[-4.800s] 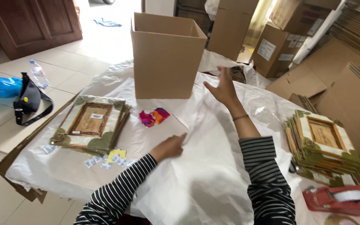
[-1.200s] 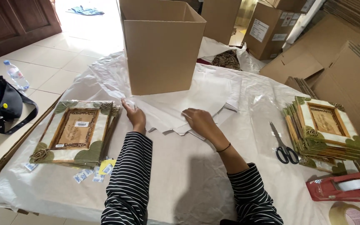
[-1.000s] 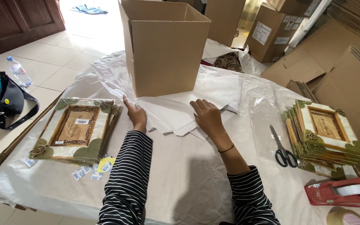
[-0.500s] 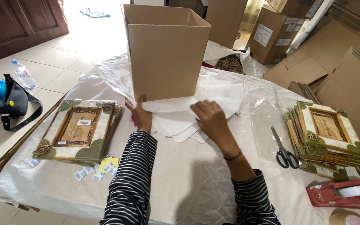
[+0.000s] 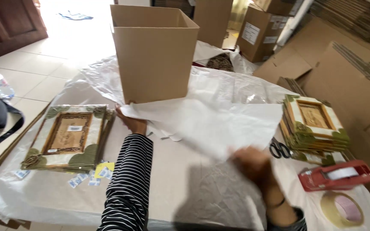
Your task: Wrapping a picture frame in protective white paper and securing it with tape
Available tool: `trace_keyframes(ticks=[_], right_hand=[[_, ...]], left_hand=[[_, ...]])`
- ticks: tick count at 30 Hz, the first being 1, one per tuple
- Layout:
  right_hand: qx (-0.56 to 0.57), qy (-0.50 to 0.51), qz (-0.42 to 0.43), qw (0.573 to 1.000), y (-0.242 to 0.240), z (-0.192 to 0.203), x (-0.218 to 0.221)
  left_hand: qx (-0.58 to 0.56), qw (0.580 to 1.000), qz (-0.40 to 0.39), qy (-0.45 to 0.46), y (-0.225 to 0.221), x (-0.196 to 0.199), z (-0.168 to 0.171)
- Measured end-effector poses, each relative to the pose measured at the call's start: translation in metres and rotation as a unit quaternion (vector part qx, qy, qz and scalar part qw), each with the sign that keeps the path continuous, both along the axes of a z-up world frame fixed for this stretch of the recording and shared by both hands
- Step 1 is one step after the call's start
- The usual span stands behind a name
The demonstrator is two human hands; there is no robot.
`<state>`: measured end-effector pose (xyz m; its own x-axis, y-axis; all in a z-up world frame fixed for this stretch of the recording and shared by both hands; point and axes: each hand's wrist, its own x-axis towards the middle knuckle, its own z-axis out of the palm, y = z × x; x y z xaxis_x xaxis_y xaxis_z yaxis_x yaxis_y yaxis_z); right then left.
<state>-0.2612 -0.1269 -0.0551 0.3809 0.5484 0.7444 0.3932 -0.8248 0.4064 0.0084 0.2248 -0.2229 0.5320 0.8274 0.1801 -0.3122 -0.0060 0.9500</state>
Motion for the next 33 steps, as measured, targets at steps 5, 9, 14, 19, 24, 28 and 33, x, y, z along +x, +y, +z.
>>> trace_keyframes(ticks=[5, 9, 14, 19, 24, 28, 33], right_hand=[[-0.17, 0.082, 0.144, 0.971, 0.019, -0.079, -0.052], [-0.15, 0.137, 0.165, 0.965, 0.008, -0.121, -0.061], [-0.095, 0.21, 0.162, 0.96, -0.052, -0.155, -0.06], [0.172, 0.312, 0.042, 0.933, -0.134, -0.195, -0.065], [0.418, 0.421, -0.038, 0.804, -0.155, -0.172, -0.089], [0.373, 0.4, -0.073, 0.834, -0.165, -0.164, -0.102], [0.281, 0.368, -0.051, 0.885, -0.182, -0.202, -0.112]], left_hand=[[0.299, 0.906, 0.28, 0.104, 0.057, 0.114, -0.126], [0.069, 0.996, 0.059, 0.013, 0.035, 0.048, -0.067], [-0.04, 0.992, -0.12, 0.012, 0.021, -0.033, 0.016], [-0.156, 0.892, -0.425, 0.011, 0.034, -0.113, 0.078], [0.167, 0.832, -0.478, 0.227, 0.011, -0.238, 0.132], [0.216, 0.828, -0.405, 0.322, 0.007, -0.274, 0.095], [0.312, 0.847, -0.346, 0.256, 0.02, -0.295, 0.035]])
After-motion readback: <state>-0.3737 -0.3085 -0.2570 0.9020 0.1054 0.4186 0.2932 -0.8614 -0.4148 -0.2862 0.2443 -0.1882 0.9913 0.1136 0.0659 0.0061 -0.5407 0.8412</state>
